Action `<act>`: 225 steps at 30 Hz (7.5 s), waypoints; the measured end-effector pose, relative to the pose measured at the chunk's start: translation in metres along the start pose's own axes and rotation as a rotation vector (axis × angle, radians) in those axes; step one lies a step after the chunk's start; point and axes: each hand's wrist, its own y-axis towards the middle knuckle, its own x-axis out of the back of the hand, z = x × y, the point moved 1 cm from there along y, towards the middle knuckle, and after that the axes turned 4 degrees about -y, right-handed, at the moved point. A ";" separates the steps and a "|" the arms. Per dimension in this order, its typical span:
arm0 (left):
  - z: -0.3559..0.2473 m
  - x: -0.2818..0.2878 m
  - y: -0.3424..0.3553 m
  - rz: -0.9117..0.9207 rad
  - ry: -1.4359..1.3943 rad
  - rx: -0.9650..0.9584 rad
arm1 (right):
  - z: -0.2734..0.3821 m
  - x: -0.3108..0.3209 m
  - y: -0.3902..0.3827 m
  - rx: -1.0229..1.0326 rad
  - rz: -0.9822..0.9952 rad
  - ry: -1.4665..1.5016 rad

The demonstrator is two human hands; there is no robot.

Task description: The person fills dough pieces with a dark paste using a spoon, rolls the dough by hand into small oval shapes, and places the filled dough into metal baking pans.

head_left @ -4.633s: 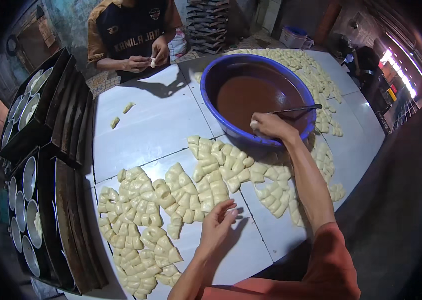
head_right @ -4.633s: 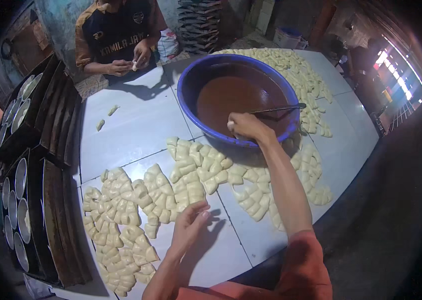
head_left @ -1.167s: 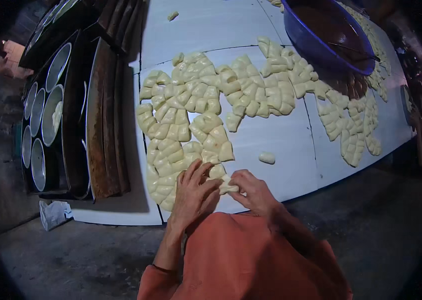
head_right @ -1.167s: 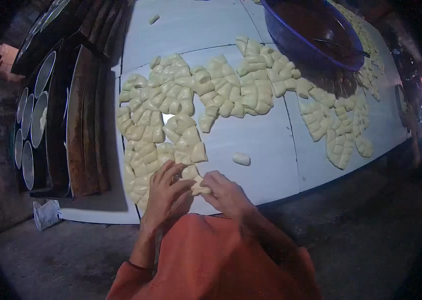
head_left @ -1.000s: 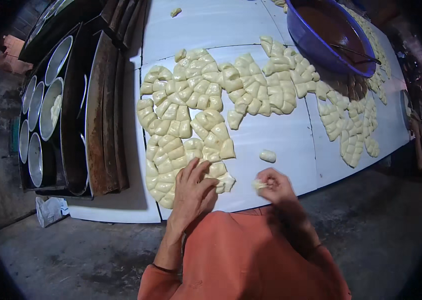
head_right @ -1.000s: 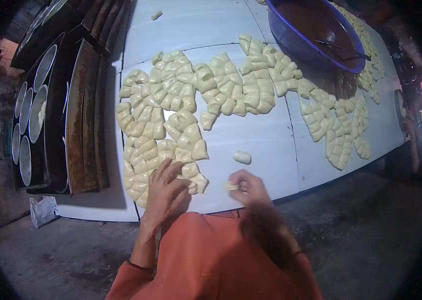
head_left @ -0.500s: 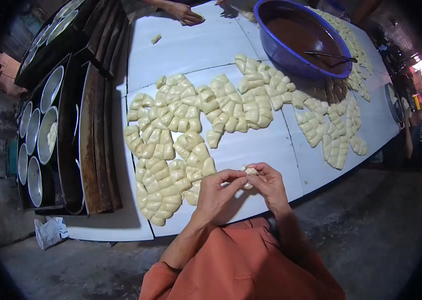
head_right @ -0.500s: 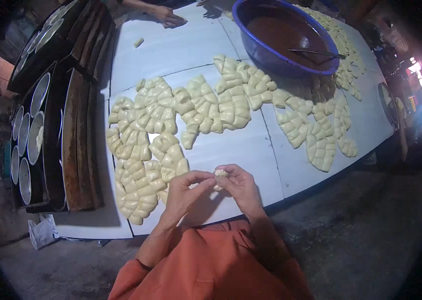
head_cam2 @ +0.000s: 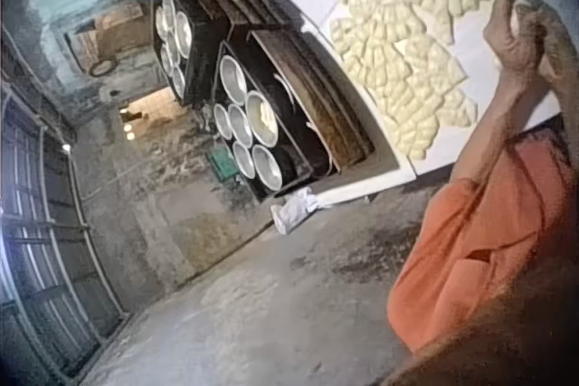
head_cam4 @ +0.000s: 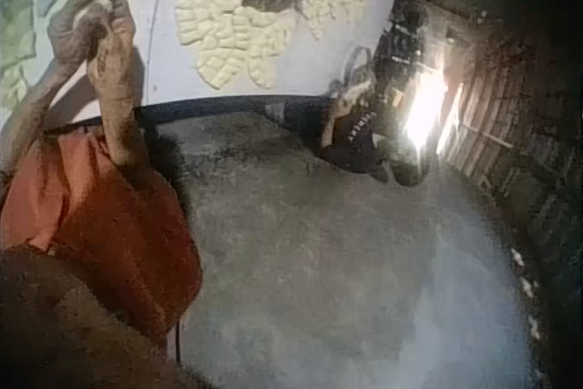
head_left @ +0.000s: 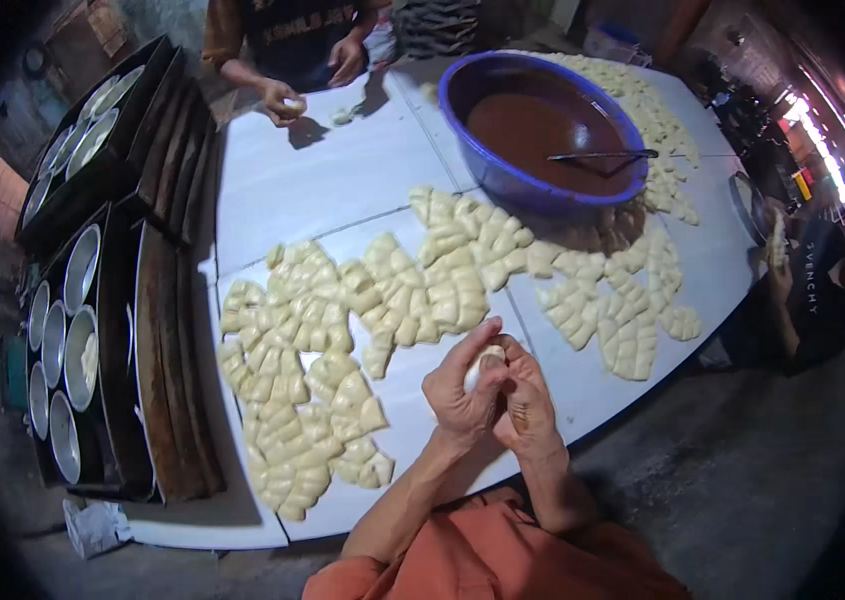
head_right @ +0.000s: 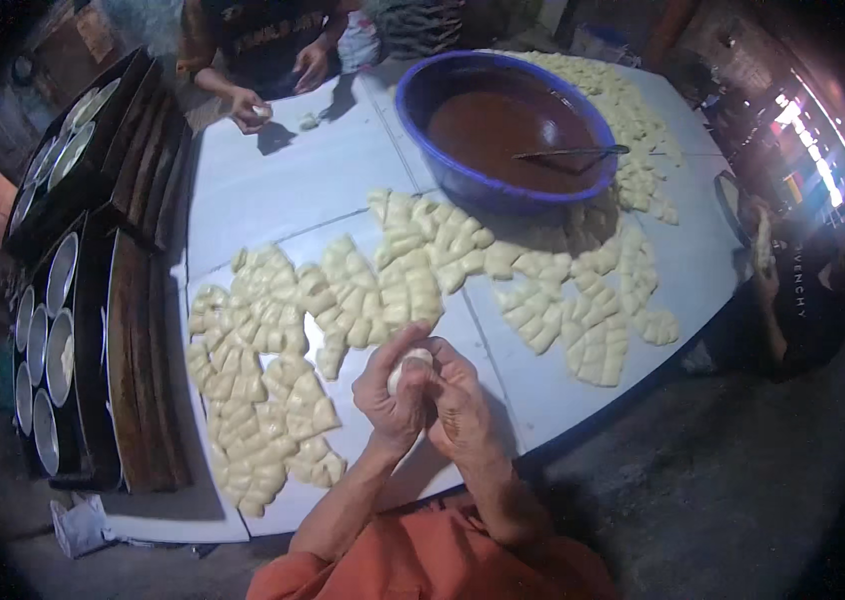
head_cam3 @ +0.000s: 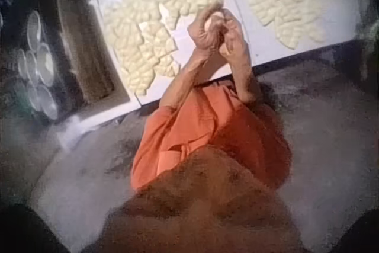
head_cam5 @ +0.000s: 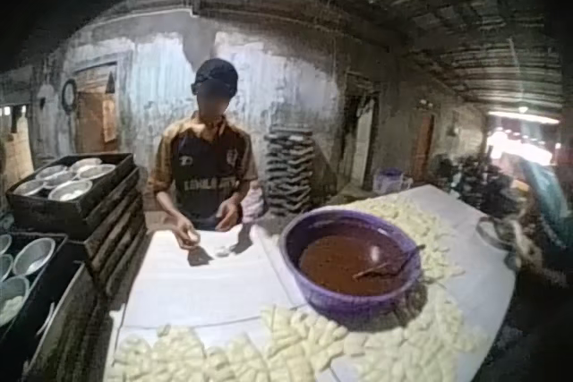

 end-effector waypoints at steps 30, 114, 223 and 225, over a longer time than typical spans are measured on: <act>0.041 0.016 0.057 -0.034 -0.091 0.641 | 0.193 0.039 0.250 0.067 0.140 -1.309; -0.049 0.186 -0.056 0.373 1.184 0.291 | -0.126 -0.025 0.002 0.246 0.359 -1.705; 0.000 0.099 -0.010 -0.108 -0.136 0.853 | -0.025 -0.007 0.027 0.272 0.357 -1.164; -0.009 0.105 -0.017 -0.082 0.136 0.836 | -0.024 0.004 0.030 0.128 0.443 -1.233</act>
